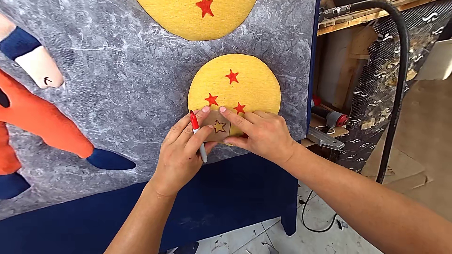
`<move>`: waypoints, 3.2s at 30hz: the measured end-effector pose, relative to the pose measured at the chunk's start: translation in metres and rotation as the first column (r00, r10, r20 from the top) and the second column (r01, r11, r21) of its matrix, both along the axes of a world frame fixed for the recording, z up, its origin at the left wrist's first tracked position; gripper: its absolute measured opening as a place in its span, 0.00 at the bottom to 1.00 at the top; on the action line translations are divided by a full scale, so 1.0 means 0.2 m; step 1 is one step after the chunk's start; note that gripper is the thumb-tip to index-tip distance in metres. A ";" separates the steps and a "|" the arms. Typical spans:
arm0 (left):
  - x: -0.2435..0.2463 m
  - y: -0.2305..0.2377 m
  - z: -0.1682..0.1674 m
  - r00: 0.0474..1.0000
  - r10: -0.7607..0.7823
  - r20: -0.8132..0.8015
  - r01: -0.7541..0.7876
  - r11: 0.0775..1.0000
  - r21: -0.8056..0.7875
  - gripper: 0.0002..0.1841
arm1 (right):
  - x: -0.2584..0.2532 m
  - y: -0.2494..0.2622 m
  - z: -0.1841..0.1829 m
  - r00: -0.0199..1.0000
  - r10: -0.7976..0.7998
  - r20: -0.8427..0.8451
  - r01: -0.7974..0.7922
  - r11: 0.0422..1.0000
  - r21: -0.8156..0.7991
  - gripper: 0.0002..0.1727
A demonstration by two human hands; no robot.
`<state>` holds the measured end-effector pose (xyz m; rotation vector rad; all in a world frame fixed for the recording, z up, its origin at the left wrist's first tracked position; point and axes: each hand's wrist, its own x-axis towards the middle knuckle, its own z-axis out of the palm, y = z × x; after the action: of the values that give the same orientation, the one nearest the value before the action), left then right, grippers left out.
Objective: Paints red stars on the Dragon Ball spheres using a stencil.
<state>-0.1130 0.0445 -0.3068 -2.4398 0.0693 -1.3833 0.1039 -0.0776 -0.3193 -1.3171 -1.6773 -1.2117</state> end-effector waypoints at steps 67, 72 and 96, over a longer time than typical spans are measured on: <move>0.24 -0.19 -0.17 0.871 -0.090 0.483 0.240 0.935 -0.260 0.09 | -0.03 -0.01 0.00 0.998 -0.053 -0.024 0.052 0.998 -0.042 0.35; 0.21 -0.20 -0.17 0.926 -0.101 0.363 0.216 0.932 -0.293 0.10 | -0.03 -0.01 0.00 0.999 -0.047 -0.026 0.046 0.998 -0.047 0.34; 0.33 -0.26 -0.25 0.810 -0.025 0.586 0.278 0.896 -0.347 0.10 | -0.03 -0.02 0.00 0.997 -0.069 -0.023 0.068 0.996 -0.056 0.34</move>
<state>-0.0474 -0.0079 -0.3561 -2.2358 -0.1980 -2.3671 0.0983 -0.0811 -0.3183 -1.4280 -1.6709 -1.1908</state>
